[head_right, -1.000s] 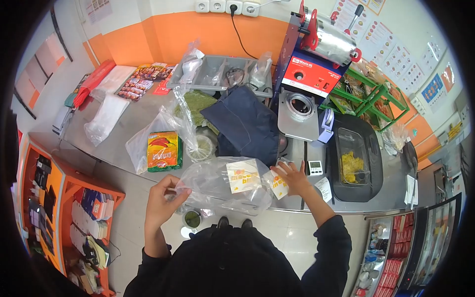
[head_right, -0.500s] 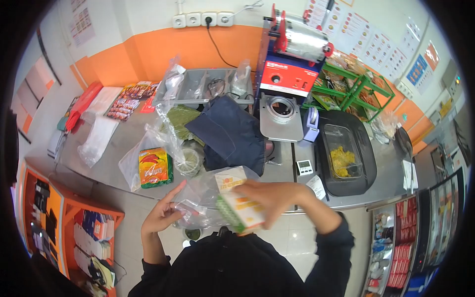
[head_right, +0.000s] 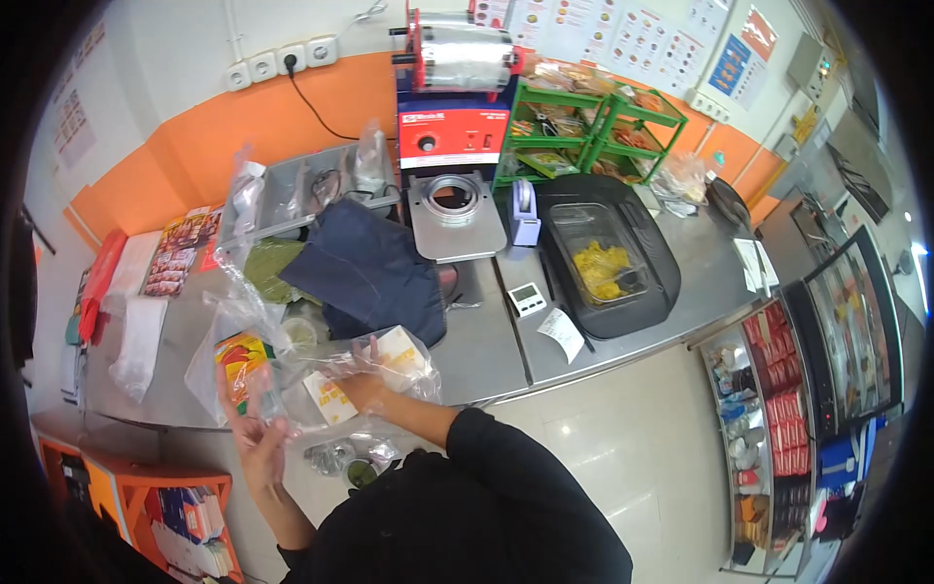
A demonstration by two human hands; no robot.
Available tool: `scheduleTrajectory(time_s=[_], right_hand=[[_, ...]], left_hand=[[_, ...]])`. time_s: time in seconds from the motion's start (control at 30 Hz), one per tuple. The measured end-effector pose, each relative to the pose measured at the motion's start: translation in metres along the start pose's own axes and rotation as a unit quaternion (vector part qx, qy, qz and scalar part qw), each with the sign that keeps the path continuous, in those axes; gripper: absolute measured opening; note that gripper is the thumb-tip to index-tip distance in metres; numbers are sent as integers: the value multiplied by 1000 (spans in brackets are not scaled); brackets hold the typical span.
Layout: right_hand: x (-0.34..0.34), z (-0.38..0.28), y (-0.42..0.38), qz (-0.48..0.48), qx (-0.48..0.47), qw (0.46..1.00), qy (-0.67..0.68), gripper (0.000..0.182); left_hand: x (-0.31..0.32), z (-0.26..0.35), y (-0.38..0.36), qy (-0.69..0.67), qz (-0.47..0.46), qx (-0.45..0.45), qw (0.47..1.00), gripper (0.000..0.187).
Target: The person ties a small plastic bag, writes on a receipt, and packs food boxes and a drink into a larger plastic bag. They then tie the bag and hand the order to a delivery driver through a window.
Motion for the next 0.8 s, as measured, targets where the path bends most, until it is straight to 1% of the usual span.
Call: scheduleTrajectory(time_s=[0.03,0.07,0.1,0.13,0.17,0.23,0.27,0.3,0.33,0.37,0.4,0.43,0.47,0.53,0.57,0.6,0.63,0.67,0.7,0.73,0.77,0.8], right_hand=[[0,12,1,93,-49,994,27,101],[-1,25,-3,186,-100,976,51,91],[-54,38,-27,73,-75,978,181,102],[-78,56,-45,93,-111,976,165,109],[-118,70,-80,118,-105,961,228,100],[-167,99,-129,140,-167,932,289,87],[-189,119,-150,134,-79,916,370,78],[-200,139,-171,125,10,886,446,70],[-186,176,-190,245,91,895,362,66],[-158,210,-205,357,169,879,267,61],[-130,222,-216,318,320,889,81,56],[-102,230,-229,260,453,846,-112,51],[-65,241,-233,280,467,820,-175,47],[4,273,-237,302,469,796,-236,42],[35,290,-239,298,457,806,-231,37],[33,287,-231,294,444,816,-225,33],[29,284,-223,296,436,820,-221,33],[23,284,-226,361,440,810,-142,22],[-1,271,-226,428,434,791,-65,15],[-48,231,-225,492,409,768,-17,15],[-95,192,-224,555,375,742,30,16],[-141,152,-223,613,334,712,72,17]], left_hand=[[-1,4,6,10,30,4,999,111],[-2,7,10,8,25,4,1000,111],[-4,8,12,46,10,-4,999,111],[-5,6,13,83,-4,-12,996,112],[-8,5,14,81,0,-12,997,112],[-8,1,13,84,-36,-41,995,112],[-7,1,13,84,-33,-41,995,112],[-6,1,14,86,-41,-36,995,111],[-5,2,14,90,-49,-29,994,109],[-2,3,13,90,-46,-28,994,109],[2,5,13,99,-29,-22,994,105],[3,7,12,108,-11,-16,994,102],[2,9,10,109,-8,-16,994,102],[-3,14,5,178,8,-41,983,91],[-4,19,0,181,18,-40,982,91],[-1,27,-4,256,16,-16,966,83],[3,32,-7,330,13,8,944,76],[4,35,-10,335,20,8,942,76],[10,42,-12,449,33,85,889,70],[18,48,-14,554,43,159,816,64],[31,57,-17,555,77,222,798,48],[41,61,-20,557,81,219,797,48]])
Point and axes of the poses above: each hand's wrist, its own y-axis towards the middle knuckle, its own x-axis out of the palm, z = x × y, the point moved 4 cm from there along y, towards the middle knuckle, and after that the axes turned 3 degrees about z, right-handed, at the moved point
